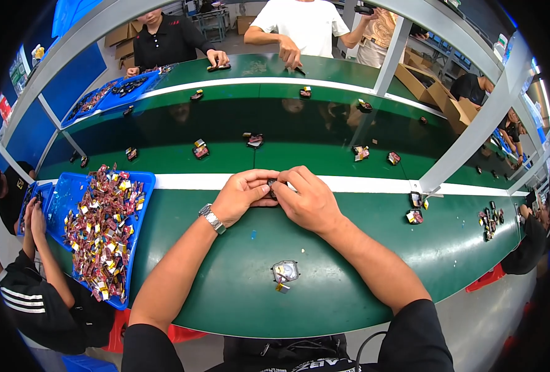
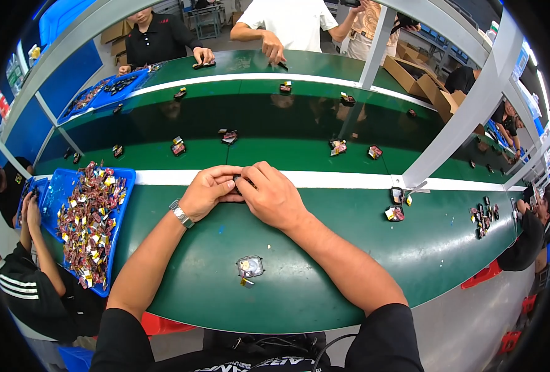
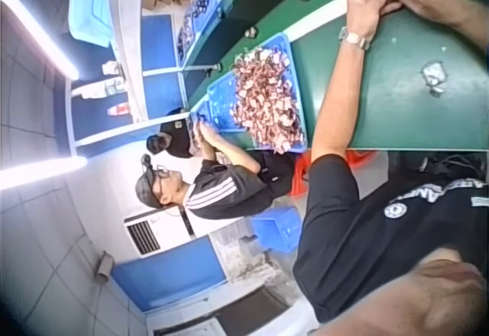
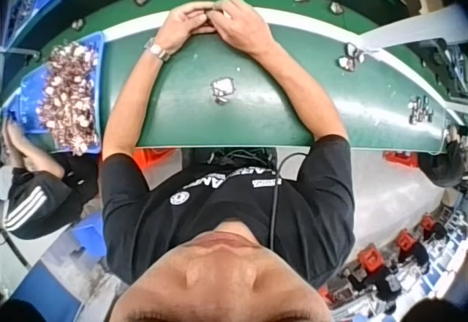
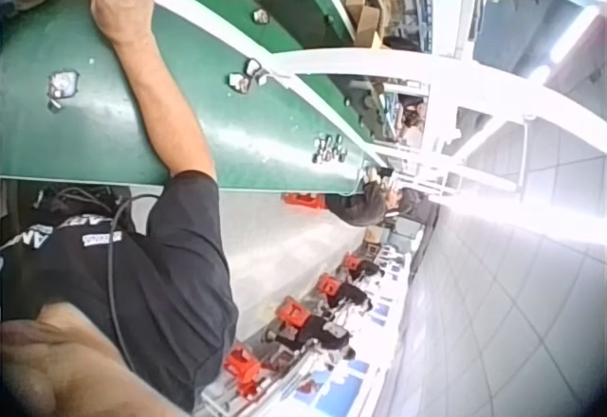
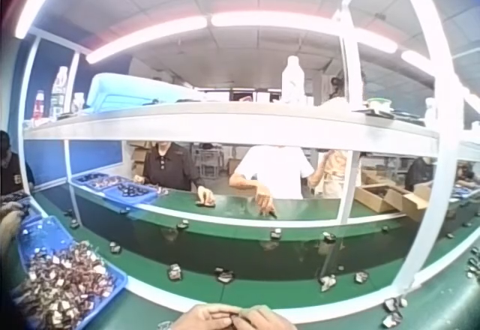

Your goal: Assembling small electronic components on a production line.

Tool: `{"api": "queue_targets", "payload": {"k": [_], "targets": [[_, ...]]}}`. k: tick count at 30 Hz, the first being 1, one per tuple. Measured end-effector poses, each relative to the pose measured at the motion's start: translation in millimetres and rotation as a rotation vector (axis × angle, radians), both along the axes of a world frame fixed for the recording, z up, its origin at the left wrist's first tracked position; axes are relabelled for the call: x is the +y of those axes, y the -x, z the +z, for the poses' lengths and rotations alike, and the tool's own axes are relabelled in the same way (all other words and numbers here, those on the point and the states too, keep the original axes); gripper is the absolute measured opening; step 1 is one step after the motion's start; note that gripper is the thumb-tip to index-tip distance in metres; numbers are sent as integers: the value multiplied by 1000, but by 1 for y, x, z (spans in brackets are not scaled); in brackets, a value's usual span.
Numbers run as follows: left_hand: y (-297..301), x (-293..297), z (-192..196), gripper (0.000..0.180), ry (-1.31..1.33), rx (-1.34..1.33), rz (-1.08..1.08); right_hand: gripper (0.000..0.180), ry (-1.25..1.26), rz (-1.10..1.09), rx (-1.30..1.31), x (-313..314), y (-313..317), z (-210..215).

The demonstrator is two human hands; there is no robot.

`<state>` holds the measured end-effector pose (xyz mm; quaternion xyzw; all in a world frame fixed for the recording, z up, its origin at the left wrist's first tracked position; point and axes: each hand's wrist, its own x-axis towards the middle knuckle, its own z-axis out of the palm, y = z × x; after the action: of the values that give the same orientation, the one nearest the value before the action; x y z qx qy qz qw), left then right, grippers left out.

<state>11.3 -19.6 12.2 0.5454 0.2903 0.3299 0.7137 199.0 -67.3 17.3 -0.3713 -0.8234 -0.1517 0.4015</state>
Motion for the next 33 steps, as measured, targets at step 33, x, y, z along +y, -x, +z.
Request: {"api": "queue_targets", "payload": {"k": [33], "targets": [[-4, 3, -4, 43, -69, 15, 8, 29, 278, -574, 166, 65, -95, -30]]}}
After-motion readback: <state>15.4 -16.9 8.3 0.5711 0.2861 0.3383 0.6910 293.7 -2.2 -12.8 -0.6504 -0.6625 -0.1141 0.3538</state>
